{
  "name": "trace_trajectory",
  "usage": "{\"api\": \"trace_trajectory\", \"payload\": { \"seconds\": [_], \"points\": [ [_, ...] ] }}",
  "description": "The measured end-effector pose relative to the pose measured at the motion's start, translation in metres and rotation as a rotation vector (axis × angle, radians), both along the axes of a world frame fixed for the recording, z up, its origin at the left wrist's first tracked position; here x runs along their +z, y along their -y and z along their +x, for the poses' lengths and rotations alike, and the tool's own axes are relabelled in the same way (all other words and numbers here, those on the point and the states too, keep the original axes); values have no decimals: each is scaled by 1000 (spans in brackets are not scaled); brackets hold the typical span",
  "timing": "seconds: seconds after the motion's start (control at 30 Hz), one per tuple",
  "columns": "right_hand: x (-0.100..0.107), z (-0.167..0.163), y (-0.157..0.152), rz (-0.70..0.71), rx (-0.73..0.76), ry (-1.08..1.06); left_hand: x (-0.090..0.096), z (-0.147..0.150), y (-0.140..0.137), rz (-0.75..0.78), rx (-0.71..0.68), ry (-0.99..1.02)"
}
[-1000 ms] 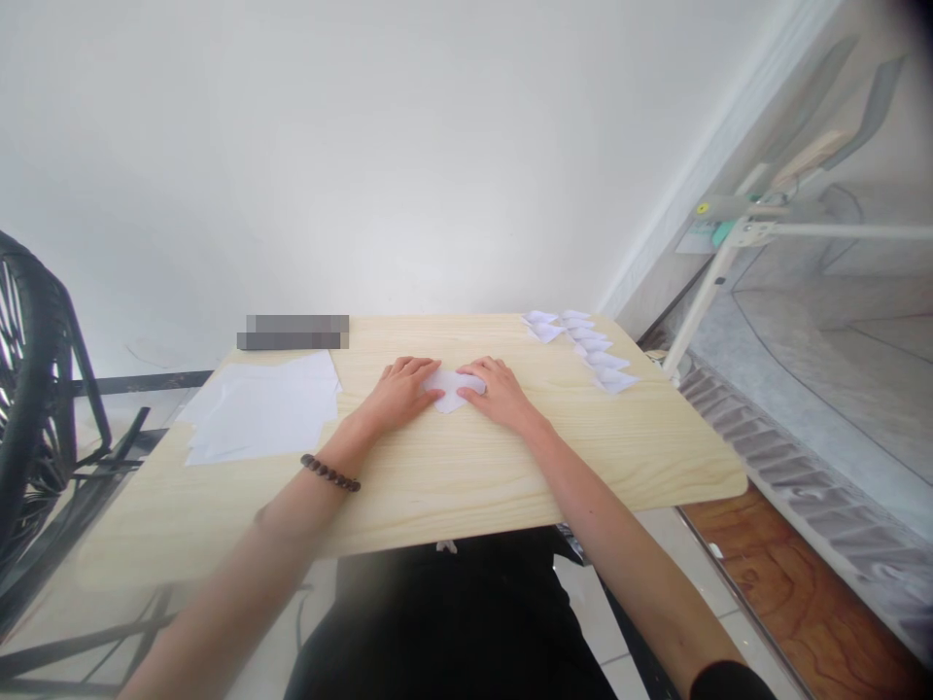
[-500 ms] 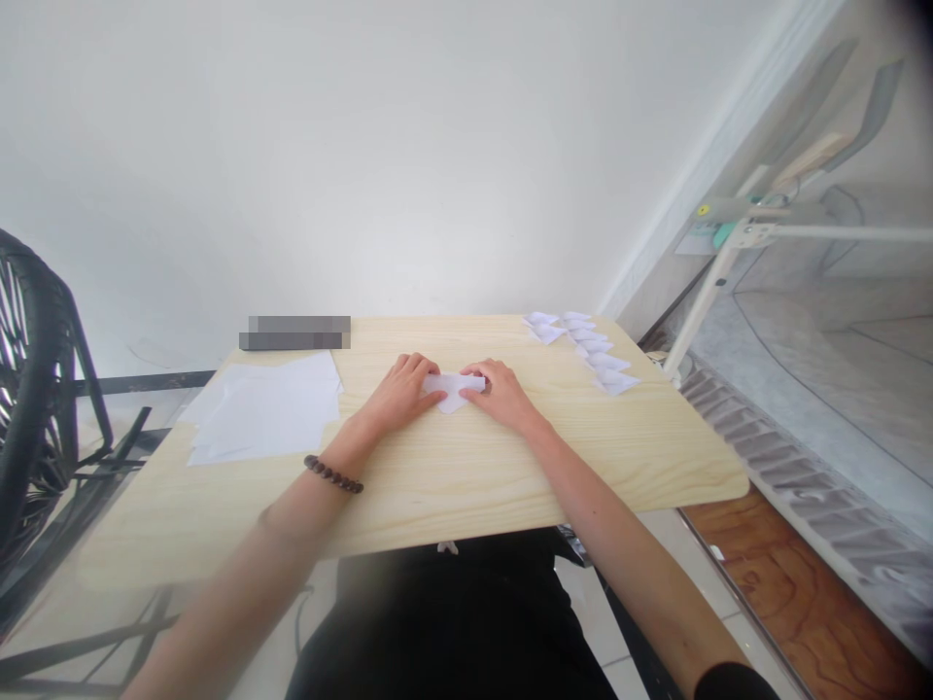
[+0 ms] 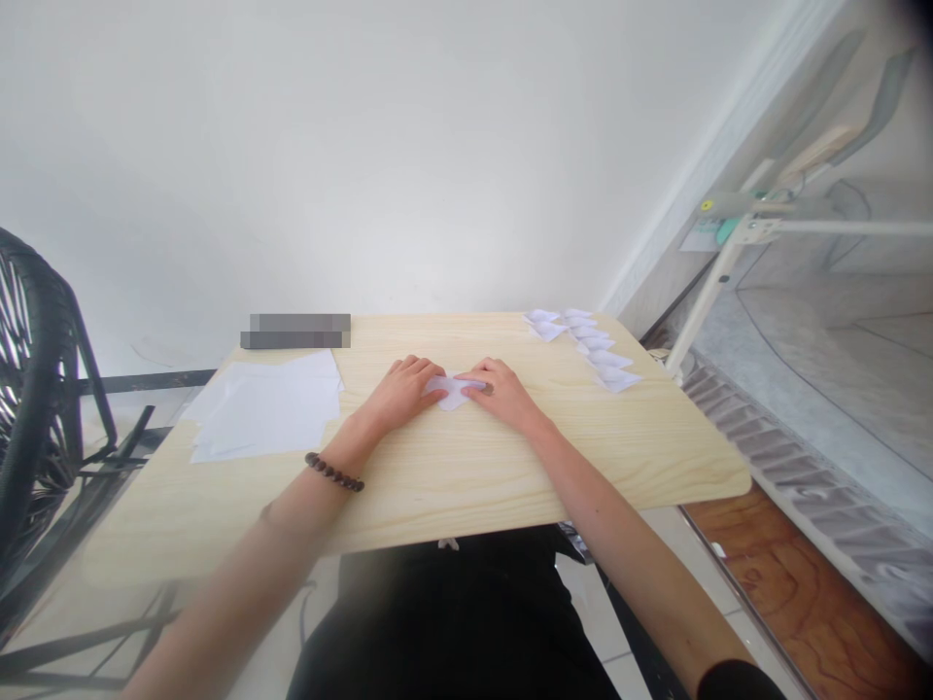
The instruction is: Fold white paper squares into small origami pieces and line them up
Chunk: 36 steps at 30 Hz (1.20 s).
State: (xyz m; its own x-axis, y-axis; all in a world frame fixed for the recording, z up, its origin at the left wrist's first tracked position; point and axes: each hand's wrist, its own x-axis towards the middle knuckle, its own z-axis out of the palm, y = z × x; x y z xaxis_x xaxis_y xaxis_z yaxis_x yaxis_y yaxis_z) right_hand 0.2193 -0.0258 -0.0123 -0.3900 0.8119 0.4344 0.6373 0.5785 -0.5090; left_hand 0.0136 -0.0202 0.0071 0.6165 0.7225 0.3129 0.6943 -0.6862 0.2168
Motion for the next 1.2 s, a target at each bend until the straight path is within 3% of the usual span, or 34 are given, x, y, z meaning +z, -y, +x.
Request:
{"api": "trace_trajectory", "payload": {
  "seconds": [0.33, 0.9, 1.2],
  "points": [
    [-5, -2, -2, -75, -94, -57, -3, -1, 4, -9, 16, -5],
    [1, -3, 3, -98, -82, -4, -4, -1, 9, -112, 4, -10],
    [4, -3, 6, -111, -62, 14, -6, 0, 12, -104, 79, -5]
  ]
}}
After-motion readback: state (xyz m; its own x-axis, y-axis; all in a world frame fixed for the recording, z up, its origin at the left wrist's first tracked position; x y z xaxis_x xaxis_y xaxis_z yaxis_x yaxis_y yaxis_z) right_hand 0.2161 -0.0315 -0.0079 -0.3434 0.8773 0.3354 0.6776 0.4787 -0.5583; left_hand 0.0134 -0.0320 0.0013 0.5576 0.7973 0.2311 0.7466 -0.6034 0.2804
